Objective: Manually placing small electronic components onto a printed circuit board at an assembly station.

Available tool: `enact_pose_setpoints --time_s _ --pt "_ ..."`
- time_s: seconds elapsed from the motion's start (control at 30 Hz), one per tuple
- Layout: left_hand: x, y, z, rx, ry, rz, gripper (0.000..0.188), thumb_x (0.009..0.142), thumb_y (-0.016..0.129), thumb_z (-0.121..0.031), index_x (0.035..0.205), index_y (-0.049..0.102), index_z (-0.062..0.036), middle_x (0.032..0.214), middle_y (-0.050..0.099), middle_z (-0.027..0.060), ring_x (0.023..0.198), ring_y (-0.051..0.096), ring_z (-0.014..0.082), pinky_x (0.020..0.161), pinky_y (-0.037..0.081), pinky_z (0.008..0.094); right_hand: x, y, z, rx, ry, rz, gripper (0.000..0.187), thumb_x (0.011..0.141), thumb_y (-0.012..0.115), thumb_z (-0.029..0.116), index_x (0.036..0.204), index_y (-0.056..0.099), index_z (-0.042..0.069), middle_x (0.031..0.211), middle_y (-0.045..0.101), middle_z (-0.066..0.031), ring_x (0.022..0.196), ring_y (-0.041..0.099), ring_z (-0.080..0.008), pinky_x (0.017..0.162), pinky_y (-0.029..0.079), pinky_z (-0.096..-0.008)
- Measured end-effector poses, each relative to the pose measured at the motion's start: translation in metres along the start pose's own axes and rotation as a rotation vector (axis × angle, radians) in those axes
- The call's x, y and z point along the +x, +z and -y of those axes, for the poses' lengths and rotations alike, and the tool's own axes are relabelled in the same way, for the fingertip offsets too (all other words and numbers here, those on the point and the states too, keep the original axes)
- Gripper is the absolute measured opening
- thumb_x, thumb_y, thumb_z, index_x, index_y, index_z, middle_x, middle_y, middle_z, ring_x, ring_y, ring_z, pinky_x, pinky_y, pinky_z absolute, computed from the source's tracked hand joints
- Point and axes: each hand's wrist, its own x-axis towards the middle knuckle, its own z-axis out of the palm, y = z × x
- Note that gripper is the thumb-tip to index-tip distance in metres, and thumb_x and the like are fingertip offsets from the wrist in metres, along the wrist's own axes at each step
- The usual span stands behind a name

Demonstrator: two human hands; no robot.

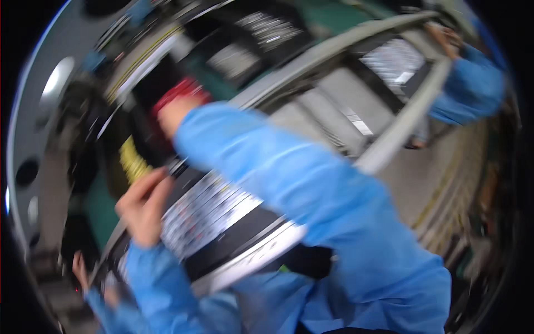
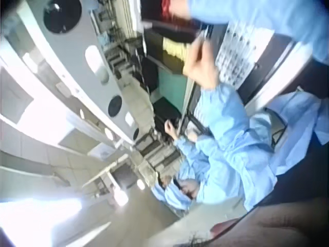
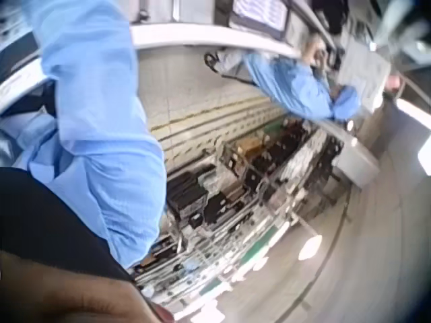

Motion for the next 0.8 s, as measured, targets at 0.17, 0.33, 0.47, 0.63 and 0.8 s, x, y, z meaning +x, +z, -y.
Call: enact_pose_setpoints --time_s 0.17,0.33,0.47,0.63,0.8 --pt "0.002 0.031 -0.02 -0.43 -0.212 0.212 0.029 0.078 0.071 0.004 0.107 0.069 0.0053 0.094 0.07 0.0109 0.087 0.066 0.0147 0.082 0.052 0.0256 0.0 -0.024 -0.036 -0.011 0.013 -0.056 0.023 0.076 0.067 0.013 0.096 0.073 0.004 0.099 0.068 -0.0232 0.097 0.067 -0.0363 0.086 0.053 -0.0456" --pt "-0.006 0.026 -0.004 -0.559 -0.157 0.236 0.031 0.082 0.07 0.004 0.112 0.066 0.0044 0.1 0.07 0.0166 0.093 0.069 0.0233 0.083 0.056 0.031 0.009 -0.004 -0.029 0.097 -0.081 -0.085 0.026 0.079 0.064 0.011 0.103 0.071 0.005 0.099 0.068 -0.0201 0.098 0.065 -0.0352 0.09 0.051 -0.0418" --pt "-0.007 0.025 0.004 -0.569 -0.216 0.233 0.022 0.087 0.065 0.001 0.109 0.067 0.0055 0.094 0.069 0.012 0.085 0.07 0.0204 0.078 0.057 0.028 -0.017 -0.014 -0.029 0.304 -0.403 -0.346 0.021 0.087 0.057 0.011 0.102 0.07 0.003 0.102 0.067 -0.0191 0.097 0.063 -0.0363 0.088 0.05 -0.0421" --pt "-0.003 0.032 0.014 -0.528 -0.285 0.231 0.024 0.091 0.063 -0.002 0.113 0.065 0.006 0.088 0.068 0.0095 0.075 0.068 0.0154 0.07 0.057 0.0248 -0.018 -0.019 -0.029 0.24 -0.366 -0.29 0.019 0.087 0.059 0.014 0.1 0.069 0.003 0.096 0.068 -0.018 0.092 0.065 -0.0342 0.083 0.051 -0.04" --pt "-0.007 0.036 0.018 -0.484 -0.285 0.209 0.024 0.092 0.062 -0.006 0.112 0.065 0.0076 0.085 0.067 0.0094 0.071 0.066 0.013 0.065 0.056 0.0241 -0.055 -0.037 -0.041 0.402 -0.368 -0.225 0.019 0.083 0.066 0.015 0.096 0.068 0.002 0.086 0.069 -0.0141 0.077 0.068 -0.0229 0.071 0.053 -0.0327"
